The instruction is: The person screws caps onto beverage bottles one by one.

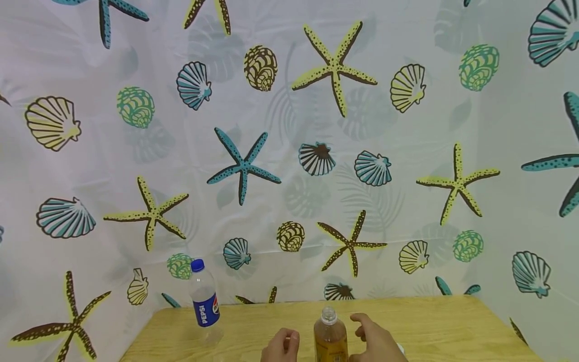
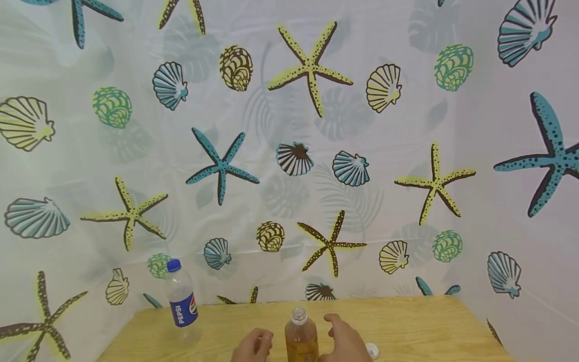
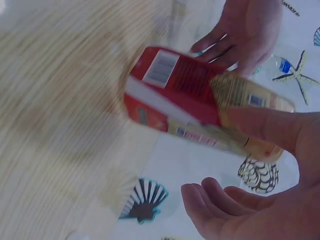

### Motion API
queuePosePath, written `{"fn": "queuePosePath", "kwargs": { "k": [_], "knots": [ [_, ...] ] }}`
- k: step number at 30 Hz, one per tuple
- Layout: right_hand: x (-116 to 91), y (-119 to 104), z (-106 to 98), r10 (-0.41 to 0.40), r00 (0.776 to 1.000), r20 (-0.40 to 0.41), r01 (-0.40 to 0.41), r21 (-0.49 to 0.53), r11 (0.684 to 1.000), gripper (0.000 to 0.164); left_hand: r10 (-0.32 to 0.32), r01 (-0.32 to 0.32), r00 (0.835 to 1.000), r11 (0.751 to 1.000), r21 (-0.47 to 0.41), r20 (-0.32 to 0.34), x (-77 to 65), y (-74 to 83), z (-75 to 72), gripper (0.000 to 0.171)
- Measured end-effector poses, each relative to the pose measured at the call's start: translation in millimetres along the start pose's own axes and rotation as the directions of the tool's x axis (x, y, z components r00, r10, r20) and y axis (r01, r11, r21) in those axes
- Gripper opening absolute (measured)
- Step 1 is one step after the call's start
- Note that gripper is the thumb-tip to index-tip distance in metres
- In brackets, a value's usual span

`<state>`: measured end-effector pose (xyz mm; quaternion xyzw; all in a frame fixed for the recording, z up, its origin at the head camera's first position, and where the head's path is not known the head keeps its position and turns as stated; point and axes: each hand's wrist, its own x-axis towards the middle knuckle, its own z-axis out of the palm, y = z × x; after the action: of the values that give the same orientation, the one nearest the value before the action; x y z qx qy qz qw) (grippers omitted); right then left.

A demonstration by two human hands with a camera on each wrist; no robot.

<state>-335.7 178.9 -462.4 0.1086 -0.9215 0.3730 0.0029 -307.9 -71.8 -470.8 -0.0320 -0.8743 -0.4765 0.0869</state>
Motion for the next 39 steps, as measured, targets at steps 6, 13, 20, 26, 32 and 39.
{"fn": "queuePosePath", "kwargs": {
  "k": [6, 13, 20, 26, 32, 39],
  "knots": [
    [-18, -15, -27, 0.080, 0.991, -0.103, -0.085, -0.043, 0.995, 0.042, -0.003, 0.000, 0.998, 0.999, -0.044, -0.063, -8.9, 32.1, 4.2, 0.064],
    [-20, 3, -29, 0.102, 0.988, -0.118, -0.110, -0.067, 0.992, 0.037, -0.013, 0.013, 1.000, 0.999, -0.031, 0.024, -8.6, 54.5, 14.2, 0.088],
    [-19, 9, -29, 0.085, 0.986, -0.145, -0.099, -0.087, 0.991, 0.037, 0.013, -0.003, 0.996, 0.994, -0.111, 0.092, -10.4, 58.6, 18.2, 0.081],
    [-20, 11, -32, 0.080, 0.984, -0.157, -0.096, -0.102, 0.990, 0.035, 0.073, -0.053, 0.993, 0.979, -0.198, 0.094, -10.5, 57.1, 20.0, 0.060],
    [-18, 22, -33, 0.007, 0.975, -0.224, -0.063, -0.246, 0.967, 0.033, 0.095, -0.078, 0.993, 0.977, -0.199, 0.077, -9.9, 56.1, 20.4, 0.055],
    [-19, 49, -26, 0.012, 0.984, -0.177, -0.098, -0.489, 0.867, 0.062, 0.088, -0.070, 0.993, 0.976, -0.207, 0.076, -7.2, 53.5, 20.3, 0.050]
  ]
}}
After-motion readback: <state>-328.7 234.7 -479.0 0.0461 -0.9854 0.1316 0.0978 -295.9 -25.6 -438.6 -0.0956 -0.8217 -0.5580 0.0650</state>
